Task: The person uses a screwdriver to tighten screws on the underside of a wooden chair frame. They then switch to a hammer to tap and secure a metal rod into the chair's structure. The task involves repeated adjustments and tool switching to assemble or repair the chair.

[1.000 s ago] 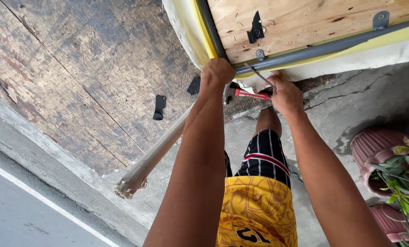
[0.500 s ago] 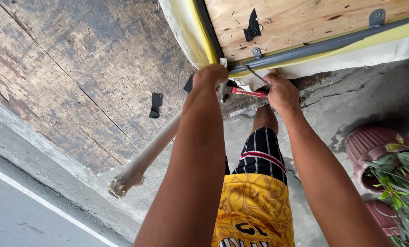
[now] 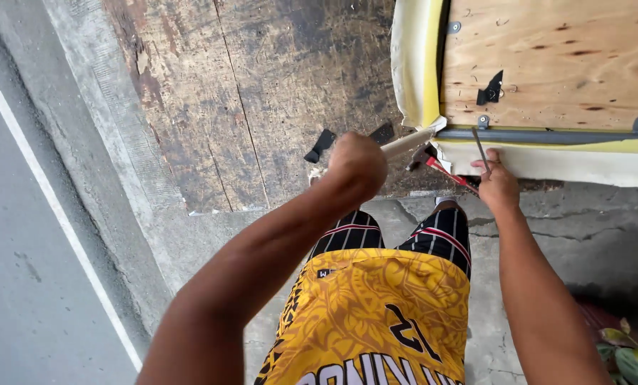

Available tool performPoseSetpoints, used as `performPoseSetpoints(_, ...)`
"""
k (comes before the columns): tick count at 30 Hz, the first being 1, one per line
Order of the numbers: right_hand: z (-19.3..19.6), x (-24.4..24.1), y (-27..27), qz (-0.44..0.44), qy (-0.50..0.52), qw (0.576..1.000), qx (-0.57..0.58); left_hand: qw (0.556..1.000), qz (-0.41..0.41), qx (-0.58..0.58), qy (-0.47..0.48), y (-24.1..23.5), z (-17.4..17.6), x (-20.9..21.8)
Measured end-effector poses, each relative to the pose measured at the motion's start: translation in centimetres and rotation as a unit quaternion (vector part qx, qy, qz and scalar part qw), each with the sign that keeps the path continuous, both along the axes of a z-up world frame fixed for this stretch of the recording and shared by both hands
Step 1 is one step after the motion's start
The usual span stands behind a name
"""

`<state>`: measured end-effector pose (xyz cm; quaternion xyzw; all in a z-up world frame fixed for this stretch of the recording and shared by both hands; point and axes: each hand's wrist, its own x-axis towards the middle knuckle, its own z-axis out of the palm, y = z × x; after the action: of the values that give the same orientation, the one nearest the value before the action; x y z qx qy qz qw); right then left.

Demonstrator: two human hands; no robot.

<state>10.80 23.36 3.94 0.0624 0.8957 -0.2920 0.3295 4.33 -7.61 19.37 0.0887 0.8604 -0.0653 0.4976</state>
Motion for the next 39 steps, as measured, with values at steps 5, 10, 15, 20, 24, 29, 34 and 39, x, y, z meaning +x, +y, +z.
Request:
performPoseSetpoints(5,12.9,-0.2,-9.3,-0.121,0.066,0.959,-0.248,0.892,0.069,0.404,0.19,-8.9,16.4,2.9)
performPoseSetpoints(10,17.1,-1.1,-18.3,0.016,0.141,0.899,-0.414,0.482,0.323,0.748,0.322,-5.7,6.8,5.9)
performPoseSetpoints(15,18.0,-2.3,-21.0,-0.107,0.13,0.816,-0.553,0.316,0.354,0.81,0.344,-3.3,4.4,4.1)
performPoseSetpoints(20,16.9,-3.6,-19.8,0.033,0.211,0.866,-0.452,0.292,0.344,0.82,0.353,-2.5,4.1,3.5)
performPoseSetpoints(24,17.2,-5.6,-18.9,0.109,0.165,0.877,-0.438,0.318,0.287,0.856,0.29,-3.3,4.1,2.3)
performPoseSetpoints(29,14.2,-7.2,-17.1,0.176,0.144,0.881,-0.414,0.379,0.256,0.845,0.277,-2.1,-0.4,1.8)
performPoseSetpoints(34,12.2,-6.6,-16.2,0.172,0.126,0.896,-0.391,0.357,0.304,0.827,0.311,0.4,-5.1,2.9)
performPoseSetpoints(39,10.9,-5.5,-15.7,0.104,0.079,0.93,-0.343,0.365,0.325,0.8,0.347,1.7,-8.0,3.1)
